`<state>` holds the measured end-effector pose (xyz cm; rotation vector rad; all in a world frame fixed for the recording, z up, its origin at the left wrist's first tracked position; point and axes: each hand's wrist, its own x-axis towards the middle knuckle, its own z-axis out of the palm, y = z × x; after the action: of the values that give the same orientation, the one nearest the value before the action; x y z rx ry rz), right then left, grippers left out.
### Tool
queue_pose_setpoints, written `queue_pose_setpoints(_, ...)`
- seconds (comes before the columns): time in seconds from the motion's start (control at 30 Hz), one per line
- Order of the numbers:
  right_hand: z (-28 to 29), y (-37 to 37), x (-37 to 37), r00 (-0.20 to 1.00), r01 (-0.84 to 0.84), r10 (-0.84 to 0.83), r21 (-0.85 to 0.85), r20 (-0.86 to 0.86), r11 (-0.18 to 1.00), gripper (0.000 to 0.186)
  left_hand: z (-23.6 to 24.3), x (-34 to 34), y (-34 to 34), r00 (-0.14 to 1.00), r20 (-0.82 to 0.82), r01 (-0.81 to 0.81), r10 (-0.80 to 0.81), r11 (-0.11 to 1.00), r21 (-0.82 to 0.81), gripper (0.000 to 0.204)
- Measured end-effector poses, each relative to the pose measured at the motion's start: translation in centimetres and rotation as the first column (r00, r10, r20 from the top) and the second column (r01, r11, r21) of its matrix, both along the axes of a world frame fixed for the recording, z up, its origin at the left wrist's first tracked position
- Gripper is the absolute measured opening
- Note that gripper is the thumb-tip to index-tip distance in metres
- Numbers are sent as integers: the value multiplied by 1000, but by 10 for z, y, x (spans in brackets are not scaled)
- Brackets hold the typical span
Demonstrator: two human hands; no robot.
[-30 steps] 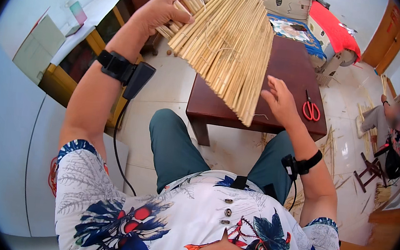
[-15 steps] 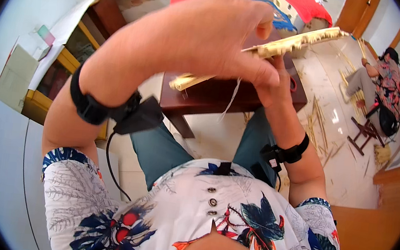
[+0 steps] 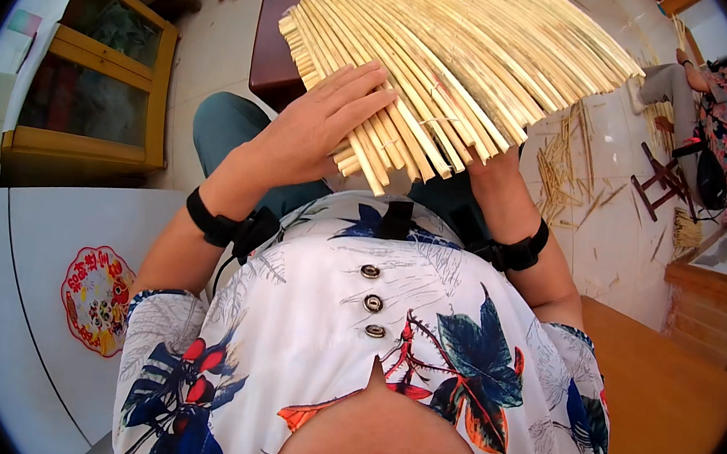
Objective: The person sits on the floor and weaves a bamboo mat by hand. They hold a bundle of bamboo strips and use a thin string to tie them together, repeatedly wrapping and pulling the string to secure the strips. The person adjusts the alignment of the strips and continues the weaving process throughout the clip.
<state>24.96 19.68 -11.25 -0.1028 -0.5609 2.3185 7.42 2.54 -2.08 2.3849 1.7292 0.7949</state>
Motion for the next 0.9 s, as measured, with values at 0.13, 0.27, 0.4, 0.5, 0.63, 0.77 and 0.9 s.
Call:
queue_pose_setpoints(0.13, 2, -5, 5, 1000, -13, 12, 36, 24, 999, 54, -5, 3, 12, 998, 2, 55, -56, 990, 128, 65)
queue_pose_setpoints(0.27, 9, -2, 13, 999, -40, 39, 6, 25, 999, 55, 2, 9, 18, 994, 52, 87, -91, 993, 73, 61)
queue_pose_setpoints(0.4, -2, 0, 20, 993, -31, 25, 52, 113, 998, 61, 7, 9, 19, 995, 44, 88, -91, 995, 50, 57)
queue_pose_setpoints(0.5, 9, -6, 24, 990, -67, 71, -38, 125, 997, 56, 3, 9, 20, 995, 26, 94, -94, 995, 24, 60)
queue_pose_setpoints(0.63, 13, -7, 63, 625, -320, -217, 499, 750, 806, 39, -5, 8, 14, 997, -51, 62, -64, 997, -43, 59)
queue_pose_setpoints(0.77, 49, 31, 117, 423, -604, 243, 72, 873, 794, 12, -9, -8, 17, 995, -75, 55, -59, 997, -54, 61)
queue_pose_setpoints(0.9, 92, 34, 126, 439, -653, -146, 427, 886, 626, 8, -21, -18, 16, 979, -171, 89, -114, 985, -148, 64)
